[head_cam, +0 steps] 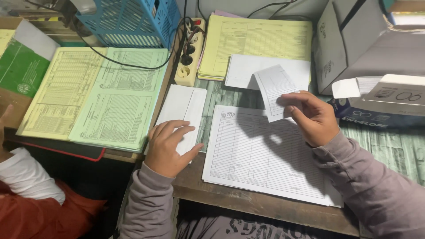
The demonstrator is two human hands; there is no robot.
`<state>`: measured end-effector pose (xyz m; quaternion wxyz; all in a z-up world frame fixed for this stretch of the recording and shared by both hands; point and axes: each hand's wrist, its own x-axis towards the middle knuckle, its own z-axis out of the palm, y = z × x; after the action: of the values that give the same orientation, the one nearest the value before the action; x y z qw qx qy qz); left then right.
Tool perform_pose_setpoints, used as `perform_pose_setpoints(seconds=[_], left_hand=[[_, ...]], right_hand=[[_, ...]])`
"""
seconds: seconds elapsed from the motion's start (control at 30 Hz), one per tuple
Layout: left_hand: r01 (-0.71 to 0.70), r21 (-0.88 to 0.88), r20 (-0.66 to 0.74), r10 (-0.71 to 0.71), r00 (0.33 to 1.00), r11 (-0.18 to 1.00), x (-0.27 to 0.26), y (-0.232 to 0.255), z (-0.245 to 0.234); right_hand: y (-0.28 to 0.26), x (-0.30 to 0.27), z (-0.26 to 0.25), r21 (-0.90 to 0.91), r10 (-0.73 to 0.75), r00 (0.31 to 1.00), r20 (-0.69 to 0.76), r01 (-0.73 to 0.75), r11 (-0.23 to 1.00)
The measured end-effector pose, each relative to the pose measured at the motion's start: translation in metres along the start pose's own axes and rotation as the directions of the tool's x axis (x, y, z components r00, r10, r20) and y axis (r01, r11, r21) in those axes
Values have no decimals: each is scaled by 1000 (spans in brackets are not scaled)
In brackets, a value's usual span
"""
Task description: Folding documents and inserting them into envelopes
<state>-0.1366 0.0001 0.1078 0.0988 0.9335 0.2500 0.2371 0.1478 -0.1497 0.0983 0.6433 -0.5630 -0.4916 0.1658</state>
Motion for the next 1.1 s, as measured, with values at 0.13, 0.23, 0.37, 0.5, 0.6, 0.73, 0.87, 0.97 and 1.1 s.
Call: perform_pose_setpoints(seconds=[0.13,0.23,0.37,0.5,0.6,0.73,0.87,0.97,1.1], left_hand=[[-55,-433,-38,42,998,900,36,53,9],[68,-615,119,8,993,786,63,82,9],[267,-843,256,-88,963,468,93,73,59],[252,-954,218,-203,955,164,102,68,92],[280,-958,257,-241,936,66,97,58,109],[318,-948,306,-265,914,1,90,54,123],[322,-943,332,-249,910,-80,91,57,115],[327,-943,333,-219,917,-65,92,66,107],[290,-957,288,-210,934,-20,89,76,98]], right_hand=[[21,-4,-13,70,-16,1000,5,15,997],[26,-12,-12,81,-90,996,15,89,993],[3,-10,-5,-48,-54,997,62,57,997],[10,-12,-5,-39,93,995,22,-92,995],[31,-11,-9,38,197,978,67,-199,979],[6,4,0,184,226,954,198,-263,947],[13,2,-4,275,261,899,352,-365,889],[23,-2,0,352,197,901,385,-341,872],[23,-4,3,426,128,911,393,-304,852]])
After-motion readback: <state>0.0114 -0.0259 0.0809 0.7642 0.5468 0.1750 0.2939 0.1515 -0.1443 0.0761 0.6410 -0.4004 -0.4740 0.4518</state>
